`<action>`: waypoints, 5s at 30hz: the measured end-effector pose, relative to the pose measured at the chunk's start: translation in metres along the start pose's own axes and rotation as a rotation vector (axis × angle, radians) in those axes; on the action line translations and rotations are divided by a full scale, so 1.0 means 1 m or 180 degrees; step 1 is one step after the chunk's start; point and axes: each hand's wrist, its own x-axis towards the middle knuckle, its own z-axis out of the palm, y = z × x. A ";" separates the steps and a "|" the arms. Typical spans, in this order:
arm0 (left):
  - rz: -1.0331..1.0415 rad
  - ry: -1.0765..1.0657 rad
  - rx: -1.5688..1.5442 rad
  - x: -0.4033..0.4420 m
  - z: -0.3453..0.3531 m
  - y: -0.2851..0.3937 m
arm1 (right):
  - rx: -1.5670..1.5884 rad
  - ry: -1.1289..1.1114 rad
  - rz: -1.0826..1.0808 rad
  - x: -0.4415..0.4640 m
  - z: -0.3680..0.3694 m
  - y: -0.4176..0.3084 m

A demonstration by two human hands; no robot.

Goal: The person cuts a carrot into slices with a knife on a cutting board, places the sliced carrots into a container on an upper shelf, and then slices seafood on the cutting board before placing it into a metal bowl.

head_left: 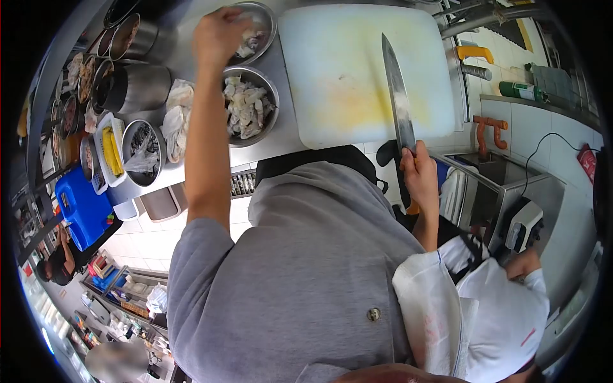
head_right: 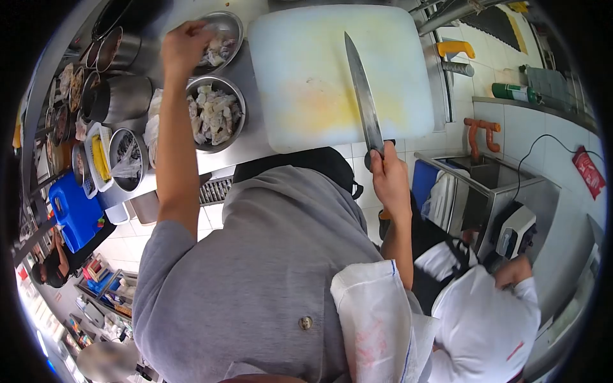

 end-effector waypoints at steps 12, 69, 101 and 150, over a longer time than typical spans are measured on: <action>0.1623 -0.1209 -0.0847 -0.142 0.115 0.073 | -0.0438 -0.0045 -0.0308 -0.003 -0.009 0.001; 0.0958 -0.0510 0.1475 -0.019 -0.015 -0.051 | -0.0118 -0.0275 -0.0071 0.037 -0.016 -0.013; 0.1696 -0.0822 -0.0732 -0.179 0.117 0.083 | -0.1656 -0.0492 -0.0397 -0.023 -0.023 -0.003; -0.0124 -0.0692 0.1884 0.023 0.028 -0.089 | 0.0175 -0.0274 0.0138 0.031 0.000 -0.005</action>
